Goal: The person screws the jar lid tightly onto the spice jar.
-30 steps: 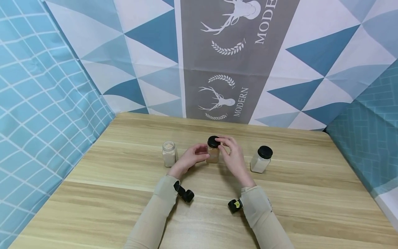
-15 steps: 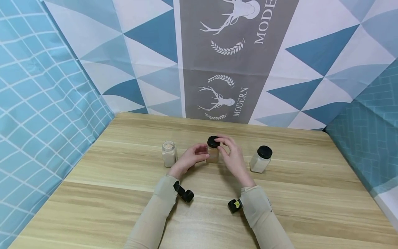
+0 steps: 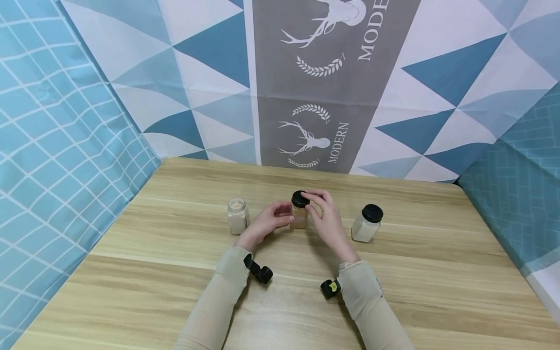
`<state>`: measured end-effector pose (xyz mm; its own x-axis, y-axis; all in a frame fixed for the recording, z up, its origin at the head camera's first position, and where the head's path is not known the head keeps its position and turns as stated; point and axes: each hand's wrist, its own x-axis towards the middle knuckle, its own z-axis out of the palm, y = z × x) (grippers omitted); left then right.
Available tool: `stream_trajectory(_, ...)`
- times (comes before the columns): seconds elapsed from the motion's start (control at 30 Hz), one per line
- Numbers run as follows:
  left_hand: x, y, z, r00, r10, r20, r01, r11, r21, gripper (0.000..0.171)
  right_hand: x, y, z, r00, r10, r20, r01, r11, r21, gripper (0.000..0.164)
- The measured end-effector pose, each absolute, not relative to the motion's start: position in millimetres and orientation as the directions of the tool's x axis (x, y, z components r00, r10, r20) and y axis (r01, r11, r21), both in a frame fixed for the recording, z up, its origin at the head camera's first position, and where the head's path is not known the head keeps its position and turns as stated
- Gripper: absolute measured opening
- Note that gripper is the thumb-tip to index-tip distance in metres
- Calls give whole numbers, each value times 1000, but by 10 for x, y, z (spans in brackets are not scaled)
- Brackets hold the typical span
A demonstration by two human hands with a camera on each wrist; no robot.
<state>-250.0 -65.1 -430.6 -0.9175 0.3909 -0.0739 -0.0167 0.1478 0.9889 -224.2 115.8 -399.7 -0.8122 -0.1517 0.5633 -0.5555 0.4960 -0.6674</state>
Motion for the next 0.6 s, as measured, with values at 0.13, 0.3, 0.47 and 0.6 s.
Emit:
stream_trajectory(0.13, -2492, -652, -4275, -912, 402, -84, -30, 141, 990, 53, -2240, 1157, -3992, -814, -166, 556, -555, 502, -663, 29)
stream_trajectory(0.3, -2400, -655, -4116, -903, 421, -91, -32, 146, 989, 51, -2242, 1153, -3994, -815, -200, 544, -564, 492, -663, 29)
stream_trajectory(0.47, -2345, -654, -4034, -903, 421, -85, -25, 145, 989, 51, -2247, 1151, -3995, -812, -201, 548, -570, 474, -671, 28)
stream_trajectory(0.6, -2345, -655, -4017, -901, 423, -97, -38, 145, 989, 52, -2241, 1155, -3986, -809, -189, 556, -571, 475, -670, 29)
